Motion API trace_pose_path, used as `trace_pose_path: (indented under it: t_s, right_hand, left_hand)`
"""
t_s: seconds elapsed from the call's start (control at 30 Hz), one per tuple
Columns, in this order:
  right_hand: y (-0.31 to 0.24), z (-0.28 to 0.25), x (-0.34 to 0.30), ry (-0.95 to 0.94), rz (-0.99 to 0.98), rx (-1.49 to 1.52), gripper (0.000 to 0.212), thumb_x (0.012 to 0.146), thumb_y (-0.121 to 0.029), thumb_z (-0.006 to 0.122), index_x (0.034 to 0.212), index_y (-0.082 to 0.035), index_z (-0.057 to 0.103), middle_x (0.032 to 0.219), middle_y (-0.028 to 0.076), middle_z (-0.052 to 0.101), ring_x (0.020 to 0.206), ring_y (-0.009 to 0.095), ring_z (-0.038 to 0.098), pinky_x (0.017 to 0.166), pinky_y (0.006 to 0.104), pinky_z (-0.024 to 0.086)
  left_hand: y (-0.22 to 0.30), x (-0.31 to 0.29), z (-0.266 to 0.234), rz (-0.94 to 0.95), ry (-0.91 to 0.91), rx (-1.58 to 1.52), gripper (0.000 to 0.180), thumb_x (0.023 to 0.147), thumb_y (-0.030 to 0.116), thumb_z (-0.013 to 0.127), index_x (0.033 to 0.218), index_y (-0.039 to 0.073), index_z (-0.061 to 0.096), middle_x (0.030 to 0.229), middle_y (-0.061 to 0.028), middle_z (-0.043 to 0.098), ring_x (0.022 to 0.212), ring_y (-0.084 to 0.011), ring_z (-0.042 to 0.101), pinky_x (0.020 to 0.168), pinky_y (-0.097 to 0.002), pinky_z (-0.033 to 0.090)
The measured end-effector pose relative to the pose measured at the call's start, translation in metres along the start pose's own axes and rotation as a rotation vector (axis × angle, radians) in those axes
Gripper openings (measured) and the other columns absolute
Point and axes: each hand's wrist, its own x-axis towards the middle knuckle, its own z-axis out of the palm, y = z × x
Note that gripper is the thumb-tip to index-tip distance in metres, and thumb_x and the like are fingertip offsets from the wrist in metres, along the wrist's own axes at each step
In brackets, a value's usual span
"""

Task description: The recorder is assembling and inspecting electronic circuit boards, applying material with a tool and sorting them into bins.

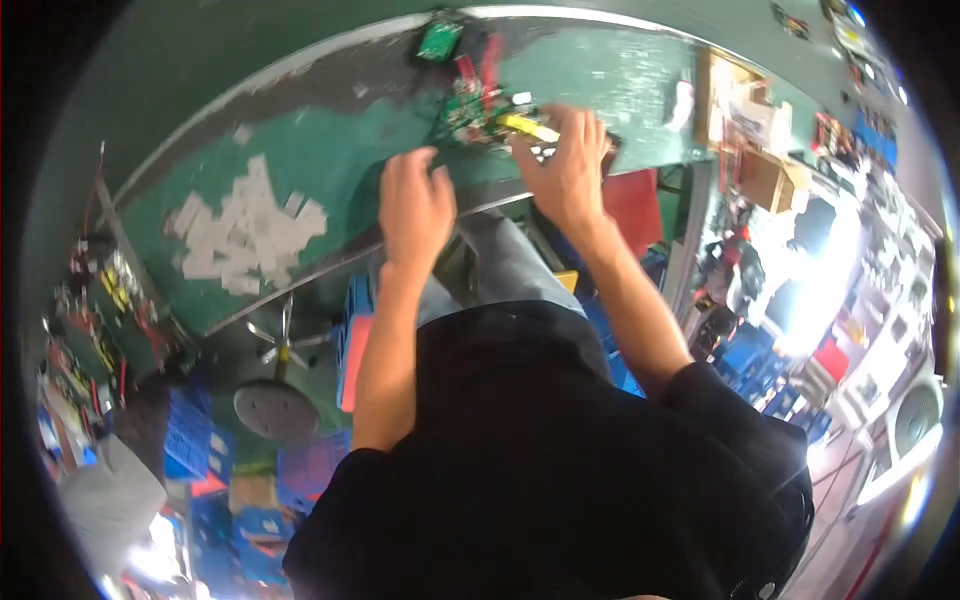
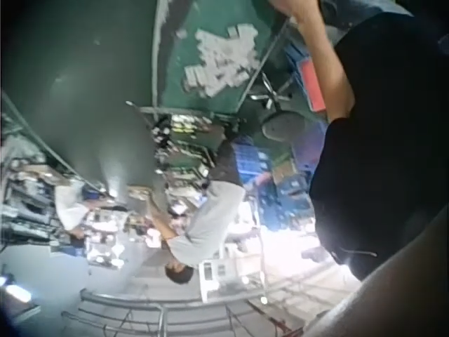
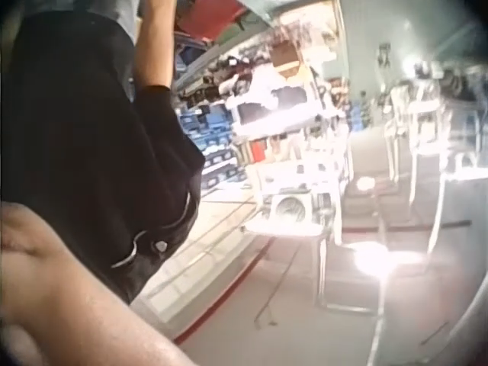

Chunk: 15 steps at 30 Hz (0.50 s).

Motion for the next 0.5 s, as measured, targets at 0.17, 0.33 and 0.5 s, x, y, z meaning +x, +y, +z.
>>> trace_pose_path:
  t_s: [0.17,0.33,0.5]
  right_hand:
    - [0.1,-0.054,-0.06,0.2,0.576,0.631,0.022,0.085,-0.015,0.062,0.096,0.003,0.06,0.083,0.008,0.064,0.075,0.012,0.058,0.065,0.025,0.046]
    - [0.236,-0.063,-0.057,0.442,0.689,0.349,0.03,0.082,-0.024,0.064,0.094,0.004,0.061,0.078,0.016,0.064,0.07,0.028,0.061,0.068,0.0347,0.048]
    - [0.263,-0.051,0.026,0.249,0.514,-0.087,0.048,0.077,-0.038,0.07,0.09,0.006,0.056,0.091,0.025,0.058,0.091,0.041,0.06,0.078,0.0449,0.048]
  left_hand:
    - [-0.009,-0.006,-0.018,-0.003,0.059,-0.002,0.02,0.09,0.012,0.049,0.105,0.002,0.057,0.096,-0.0149,0.062,0.085,-0.027,0.06,0.076,-0.0359,0.047]
    - [0.017,-0.001,-0.033,-0.144,0.054,0.021,0.02,0.091,0.012,0.047,0.105,0.003,0.057,0.082,-0.0106,0.066,0.071,-0.0229,0.063,0.069,-0.0342,0.049]
    - [0.059,-0.022,-0.013,-0.242,0.249,-0.093,0.019,0.091,0.013,0.051,0.103,0.0,0.058,0.083,-0.0079,0.064,0.071,-0.0136,0.059,0.067,-0.0272,0.048]
